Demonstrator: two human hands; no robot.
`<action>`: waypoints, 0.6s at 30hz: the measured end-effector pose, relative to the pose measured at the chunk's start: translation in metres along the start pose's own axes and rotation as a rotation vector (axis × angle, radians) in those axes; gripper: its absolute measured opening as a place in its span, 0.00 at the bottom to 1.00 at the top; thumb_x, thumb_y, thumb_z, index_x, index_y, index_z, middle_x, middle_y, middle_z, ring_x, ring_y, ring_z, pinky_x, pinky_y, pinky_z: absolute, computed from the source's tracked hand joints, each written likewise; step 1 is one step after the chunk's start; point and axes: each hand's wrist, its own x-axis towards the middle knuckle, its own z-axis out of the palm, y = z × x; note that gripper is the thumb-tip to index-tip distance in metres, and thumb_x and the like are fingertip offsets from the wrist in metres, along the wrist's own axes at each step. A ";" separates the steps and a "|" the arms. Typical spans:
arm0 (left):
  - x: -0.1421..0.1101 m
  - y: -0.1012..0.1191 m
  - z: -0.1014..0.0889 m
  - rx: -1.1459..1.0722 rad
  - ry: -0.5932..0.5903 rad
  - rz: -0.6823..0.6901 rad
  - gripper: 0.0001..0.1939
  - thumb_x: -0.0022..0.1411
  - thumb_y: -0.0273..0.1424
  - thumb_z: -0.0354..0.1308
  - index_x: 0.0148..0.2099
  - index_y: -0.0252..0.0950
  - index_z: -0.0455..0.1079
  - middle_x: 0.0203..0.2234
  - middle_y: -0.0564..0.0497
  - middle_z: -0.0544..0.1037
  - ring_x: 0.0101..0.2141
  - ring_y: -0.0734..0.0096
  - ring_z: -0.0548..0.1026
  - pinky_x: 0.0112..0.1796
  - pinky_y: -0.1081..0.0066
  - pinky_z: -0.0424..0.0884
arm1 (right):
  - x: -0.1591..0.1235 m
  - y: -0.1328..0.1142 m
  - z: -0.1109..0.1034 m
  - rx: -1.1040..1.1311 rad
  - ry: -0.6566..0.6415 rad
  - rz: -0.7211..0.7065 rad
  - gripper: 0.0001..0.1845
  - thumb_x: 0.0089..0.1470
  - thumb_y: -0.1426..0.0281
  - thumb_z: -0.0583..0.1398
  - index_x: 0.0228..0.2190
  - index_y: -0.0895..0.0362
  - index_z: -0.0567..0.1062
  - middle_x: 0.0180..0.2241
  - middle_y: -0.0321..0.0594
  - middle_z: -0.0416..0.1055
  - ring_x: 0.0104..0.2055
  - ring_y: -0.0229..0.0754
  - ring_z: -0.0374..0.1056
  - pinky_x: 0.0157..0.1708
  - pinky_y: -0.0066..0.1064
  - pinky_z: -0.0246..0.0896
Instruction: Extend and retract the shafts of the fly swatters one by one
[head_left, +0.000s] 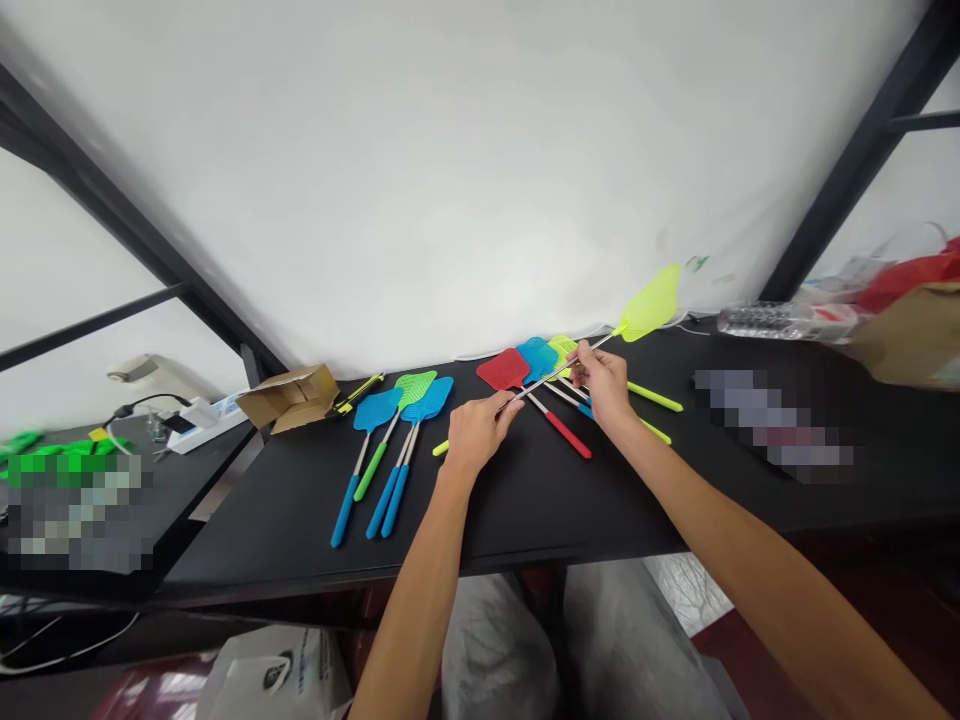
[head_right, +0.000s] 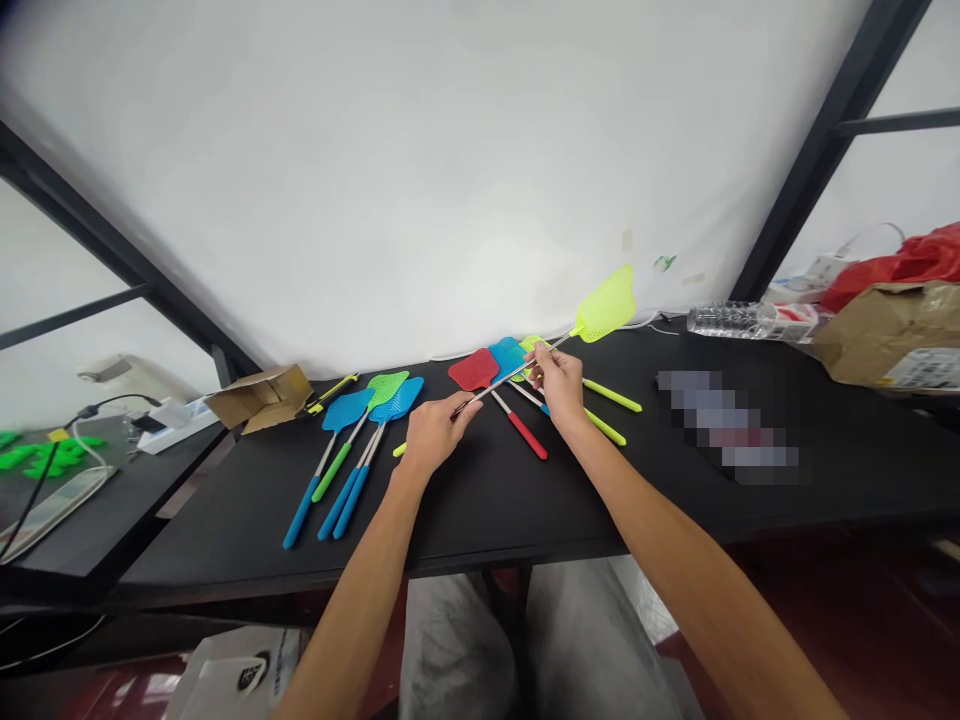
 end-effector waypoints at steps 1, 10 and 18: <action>-0.001 -0.001 0.000 0.000 -0.002 -0.004 0.22 0.70 0.48 0.44 0.50 0.46 0.74 0.34 0.51 0.82 0.36 0.67 0.77 0.32 0.73 0.58 | 0.000 0.000 -0.001 -0.009 -0.012 0.001 0.25 0.46 0.46 0.65 0.23 0.58 0.76 0.20 0.38 0.67 0.20 0.34 0.61 0.17 0.26 0.55; -0.005 -0.001 -0.002 -0.064 0.032 0.016 0.20 0.71 0.45 0.45 0.50 0.43 0.74 0.33 0.51 0.81 0.33 0.71 0.76 0.33 0.74 0.59 | -0.024 0.000 0.013 -0.102 -0.461 0.010 0.23 0.51 0.49 0.63 0.34 0.57 0.78 0.28 0.39 0.73 0.23 0.34 0.64 0.19 0.25 0.59; -0.005 0.006 -0.003 -0.089 0.013 0.038 0.20 0.72 0.45 0.44 0.54 0.46 0.73 0.36 0.50 0.82 0.36 0.70 0.77 0.33 0.75 0.59 | -0.037 0.005 0.025 -0.144 -0.496 0.014 0.25 0.55 0.48 0.59 0.31 0.57 0.80 0.27 0.40 0.74 0.25 0.36 0.65 0.22 0.27 0.59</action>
